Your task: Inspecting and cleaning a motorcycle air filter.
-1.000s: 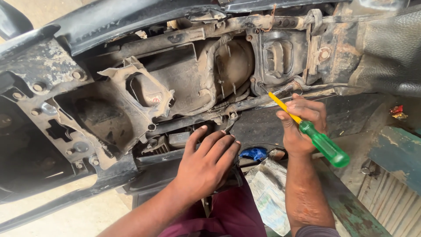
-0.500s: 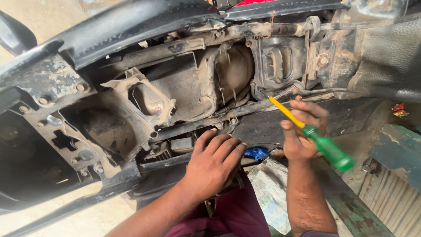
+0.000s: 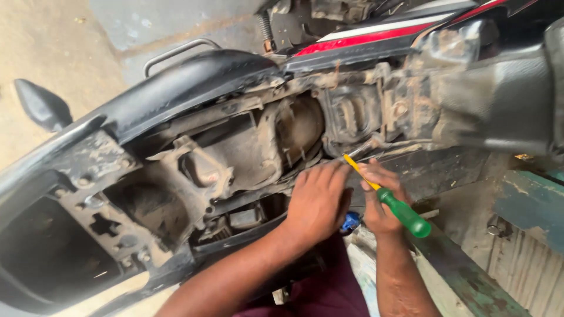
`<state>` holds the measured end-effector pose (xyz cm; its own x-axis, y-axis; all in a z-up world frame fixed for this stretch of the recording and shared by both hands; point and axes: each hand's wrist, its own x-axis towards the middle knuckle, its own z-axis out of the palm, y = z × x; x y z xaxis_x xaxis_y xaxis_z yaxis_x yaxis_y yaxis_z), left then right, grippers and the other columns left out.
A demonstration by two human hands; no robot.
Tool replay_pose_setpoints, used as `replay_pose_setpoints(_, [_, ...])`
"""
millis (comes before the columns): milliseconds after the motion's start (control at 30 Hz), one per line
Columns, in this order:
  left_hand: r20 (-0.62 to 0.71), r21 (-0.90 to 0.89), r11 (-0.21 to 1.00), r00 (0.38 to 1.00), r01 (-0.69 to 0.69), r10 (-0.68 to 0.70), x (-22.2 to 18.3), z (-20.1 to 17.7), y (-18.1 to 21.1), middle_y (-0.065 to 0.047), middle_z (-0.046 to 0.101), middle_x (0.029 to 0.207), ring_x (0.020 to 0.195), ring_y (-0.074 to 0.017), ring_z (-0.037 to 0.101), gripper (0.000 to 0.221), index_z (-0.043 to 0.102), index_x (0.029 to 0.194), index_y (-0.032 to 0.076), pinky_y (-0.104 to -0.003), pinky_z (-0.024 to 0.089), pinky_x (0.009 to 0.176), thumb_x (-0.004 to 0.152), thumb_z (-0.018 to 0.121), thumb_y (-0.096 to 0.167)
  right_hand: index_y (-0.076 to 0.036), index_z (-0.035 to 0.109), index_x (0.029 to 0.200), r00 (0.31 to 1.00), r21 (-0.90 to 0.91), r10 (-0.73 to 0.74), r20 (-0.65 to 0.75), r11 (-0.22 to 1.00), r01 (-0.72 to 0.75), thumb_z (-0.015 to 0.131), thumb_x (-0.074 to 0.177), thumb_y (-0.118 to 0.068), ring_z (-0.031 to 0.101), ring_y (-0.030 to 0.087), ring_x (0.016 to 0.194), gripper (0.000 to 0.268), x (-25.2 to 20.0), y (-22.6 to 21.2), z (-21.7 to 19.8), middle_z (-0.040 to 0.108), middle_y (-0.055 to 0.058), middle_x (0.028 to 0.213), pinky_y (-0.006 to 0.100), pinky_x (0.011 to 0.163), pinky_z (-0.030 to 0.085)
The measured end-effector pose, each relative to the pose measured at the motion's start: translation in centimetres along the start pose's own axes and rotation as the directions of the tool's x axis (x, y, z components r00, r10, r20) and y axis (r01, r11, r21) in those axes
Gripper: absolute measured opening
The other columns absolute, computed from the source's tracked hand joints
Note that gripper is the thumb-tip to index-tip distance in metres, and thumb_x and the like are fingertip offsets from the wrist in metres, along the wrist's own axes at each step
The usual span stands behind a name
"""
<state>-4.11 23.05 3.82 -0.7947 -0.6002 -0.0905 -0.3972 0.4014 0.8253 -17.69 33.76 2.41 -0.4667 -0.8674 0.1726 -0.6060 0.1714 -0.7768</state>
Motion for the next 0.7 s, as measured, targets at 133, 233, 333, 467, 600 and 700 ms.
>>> replay_pose_setpoints(133, [-0.074, -0.049, 0.997, 0.995, 0.060, -0.064, 2.9, 2.6, -0.4, -0.020, 0.062, 0.133, 0.126, -0.0374, 0.056, 0.047, 0.058, 0.133, -0.002, -0.049, 0.042, 0.105, 0.092, 0.068, 0.020, -0.006, 0.055, 0.124, 0.998, 0.325, 0.065, 0.020, 0.943, -0.068, 0.054, 0.104, 0.008, 0.070, 0.032, 0.116, 0.024, 0.7, 0.9, -2.3, 0.071, 0.017, 0.115, 0.053, 0.121, 0.049])
replay_pose_setpoints(233, [-0.067, -0.120, 0.991, 0.996, -0.063, 0.055, 5.1, 3.5, 1.1, -0.012, 0.066, 0.134, 0.132, -0.0305, 0.061, 0.040, 0.063, 0.133, 0.005, -0.048, 0.043, 0.121, 0.093, 0.063, 0.011, -0.009, 0.050, 0.121, 0.998, 0.448, -0.016, 0.061, 0.894, -0.013, 0.057, 0.101, 0.005, 0.071, 0.032, 0.115, 0.026, 3.5, -1.4, -6.4, 0.069, 0.015, 0.113, 0.056, 0.114, 0.050])
replay_pose_setpoints(333, [-0.156, -0.061, 0.980, 0.971, -0.191, 0.180, 10.0, 2.6, 3.3, -0.013, 0.066, 0.131, 0.131, -0.0312, 0.062, 0.041, 0.064, 0.133, 0.006, -0.049, 0.042, 0.125, 0.092, 0.065, 0.012, -0.013, 0.047, 0.122, 0.999, 0.292, -0.035, 0.013, 0.956, 0.029, 0.067, 0.093, -0.012, 0.067, 0.039, 0.112, 0.034, 7.2, -2.9, -10.9, 0.060, 0.017, 0.115, 0.062, 0.111, 0.054])
replay_pose_setpoints(467, [-0.245, -0.083, 0.981, 0.958, -0.173, 0.149, 14.2, 3.6, 2.5, -0.008, 0.065, 0.138, 0.135, -0.0285, 0.060, 0.042, 0.062, 0.137, 0.010, -0.043, 0.045, 0.121, 0.095, 0.063, 0.011, -0.019, 0.030, 0.151, 0.959, 0.209, -0.272, -0.084, 0.936, 0.284, 0.055, 0.105, -0.016, 0.075, 0.038, 0.098, 0.053, 8.7, 1.2, -13.8, 0.062, 0.017, 0.117, 0.052, 0.089, 0.065])
replay_pose_setpoints(600, [-0.351, 0.134, 0.985, 0.935, 0.107, -0.054, 15.8, 4.2, -0.8, -0.015, 0.059, 0.144, 0.137, -0.0339, 0.050, 0.061, 0.057, 0.143, 0.005, -0.050, 0.036, 0.114, 0.091, 0.070, 0.034, -0.030, 0.008, 0.157, 0.971, -0.109, -0.216, -0.100, 0.973, 0.205, 0.051, 0.103, -0.008, 0.072, 0.033, 0.088, 0.072, 13.7, 0.3, -13.2, 0.056, 0.022, 0.116, 0.054, 0.091, 0.064])
replay_pose_setpoints(700, [-0.326, 0.203, 0.978, 0.945, 0.045, 0.024, 15.1, 5.6, -2.8, -0.010, 0.058, 0.149, 0.142, -0.0295, 0.048, 0.053, 0.061, 0.143, 0.017, -0.046, 0.034, 0.119, 0.097, 0.072, 0.040, -0.039, 0.002, 0.162, 0.969, 0.024, -0.242, -0.056, 0.970, 0.244, 0.058, 0.117, 0.004, 0.071, 0.027, 0.105, 0.084, 14.5, 2.6, -11.7, 0.055, 0.018, 0.127, 0.048, 0.101, 0.063])
